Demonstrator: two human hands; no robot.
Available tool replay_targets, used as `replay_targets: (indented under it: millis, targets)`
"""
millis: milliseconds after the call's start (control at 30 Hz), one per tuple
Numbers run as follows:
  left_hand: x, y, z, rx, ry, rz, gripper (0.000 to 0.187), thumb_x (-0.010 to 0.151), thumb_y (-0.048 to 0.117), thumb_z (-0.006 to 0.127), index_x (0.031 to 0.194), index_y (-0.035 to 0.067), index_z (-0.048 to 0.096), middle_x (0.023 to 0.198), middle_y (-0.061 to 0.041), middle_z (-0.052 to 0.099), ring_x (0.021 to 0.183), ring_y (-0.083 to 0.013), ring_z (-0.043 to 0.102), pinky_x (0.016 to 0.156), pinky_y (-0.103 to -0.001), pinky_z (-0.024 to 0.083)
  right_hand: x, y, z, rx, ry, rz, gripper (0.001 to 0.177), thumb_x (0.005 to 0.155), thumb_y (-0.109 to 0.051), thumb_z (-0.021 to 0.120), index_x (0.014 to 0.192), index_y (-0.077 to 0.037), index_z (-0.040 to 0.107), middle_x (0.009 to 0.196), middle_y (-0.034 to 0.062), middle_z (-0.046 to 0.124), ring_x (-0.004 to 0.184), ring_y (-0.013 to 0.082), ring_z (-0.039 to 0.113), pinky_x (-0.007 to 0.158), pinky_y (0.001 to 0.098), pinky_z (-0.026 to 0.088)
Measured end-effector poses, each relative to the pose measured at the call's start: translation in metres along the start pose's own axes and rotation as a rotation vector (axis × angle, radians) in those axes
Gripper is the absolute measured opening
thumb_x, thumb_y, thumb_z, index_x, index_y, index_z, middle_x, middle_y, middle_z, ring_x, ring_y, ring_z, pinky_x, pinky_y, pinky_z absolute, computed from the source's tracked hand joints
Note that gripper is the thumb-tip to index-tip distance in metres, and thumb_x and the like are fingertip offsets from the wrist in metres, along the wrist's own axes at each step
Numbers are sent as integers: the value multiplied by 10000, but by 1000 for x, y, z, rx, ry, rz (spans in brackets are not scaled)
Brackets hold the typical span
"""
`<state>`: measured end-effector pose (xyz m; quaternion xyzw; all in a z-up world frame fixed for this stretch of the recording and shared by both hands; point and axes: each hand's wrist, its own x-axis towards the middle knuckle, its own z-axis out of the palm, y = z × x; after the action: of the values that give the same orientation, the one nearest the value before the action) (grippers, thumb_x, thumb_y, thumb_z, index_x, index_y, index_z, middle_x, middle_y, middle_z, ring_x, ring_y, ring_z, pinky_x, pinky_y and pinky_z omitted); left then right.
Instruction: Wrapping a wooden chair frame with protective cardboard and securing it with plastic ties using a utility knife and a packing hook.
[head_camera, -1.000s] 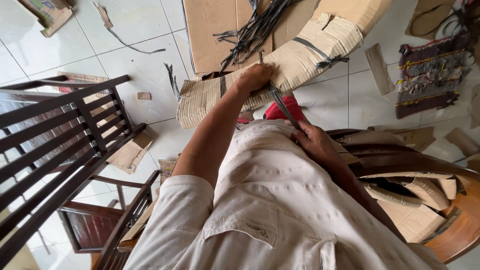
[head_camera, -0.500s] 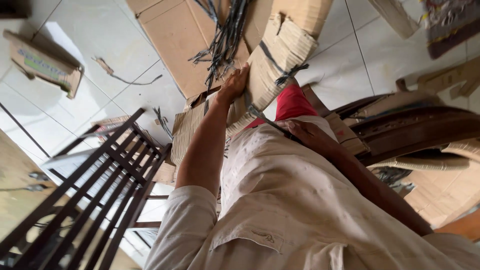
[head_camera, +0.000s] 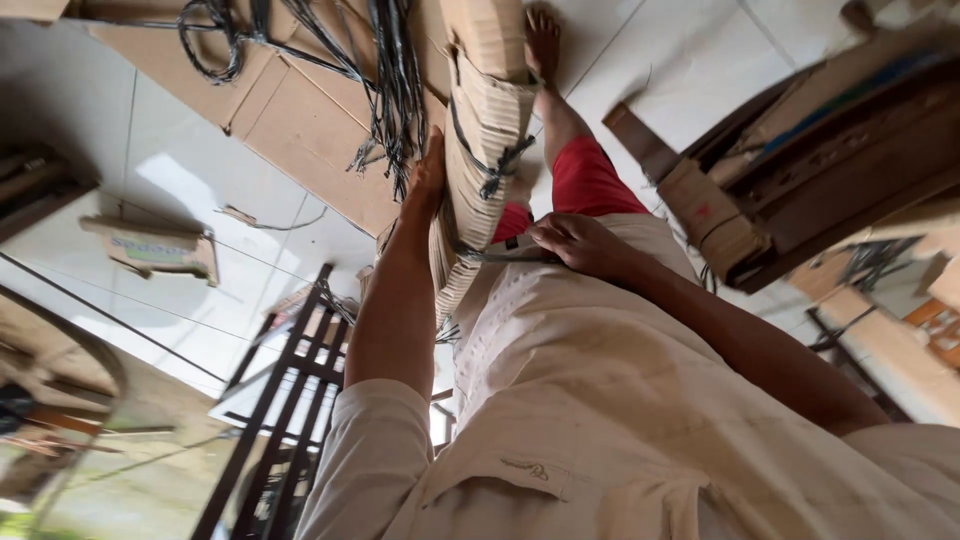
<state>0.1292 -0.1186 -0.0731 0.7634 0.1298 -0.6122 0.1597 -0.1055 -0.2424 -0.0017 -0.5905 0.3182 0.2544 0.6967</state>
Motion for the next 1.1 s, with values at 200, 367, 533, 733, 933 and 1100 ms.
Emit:
replay_targets:
  millis: [200,367,533,733,933,1100]
  targets:
    - [61,-25,25,81,25,-8,1028,805,880,404,1454,104,585,1500,-173,550,1448,-311,460,1239,-428,336,16,73,56,-38,191,-154,172,1058,-157,611,1100,10,597,656,159,554,644,339,613,606,428,494]
    - [78,-31,28,318,67,96,927,843,804,429,1432,109,600,1447,-172,578,1402,-322,494,1204,-437,369,40,71,74,201,228,57,690,1000,-317,665,1568,-170,301,762,98,686,773,320,722,744,443,537]
    - [87,-38,27,460,98,208,827,881,729,454,1410,114,615,1393,-170,605,1356,-332,528,1170,-445,402,104,116,113,247,210,215,732,967,-327,674,1597,-379,306,792,18,693,784,218,726,778,387,545]
    - [95,-54,18,532,158,336,693,932,628,486,1381,121,634,1322,-168,642,1295,-347,573,1123,-457,446,92,72,69,435,-143,243,410,979,-320,573,1260,-42,683,743,85,644,729,191,596,680,331,519]
    - [92,-60,16,566,236,470,560,982,526,519,1351,127,654,1251,-166,678,1233,-361,618,1077,-468,490,103,79,87,488,16,401,146,960,-188,698,842,-151,775,695,-27,649,640,54,536,572,200,362]
    - [54,-77,-3,613,365,594,428,1033,425,551,1322,134,674,1180,-163,715,1172,-376,663,1031,-480,533,91,71,77,648,135,290,256,967,-228,511,721,-185,453,598,-63,389,505,3,259,450,201,211]
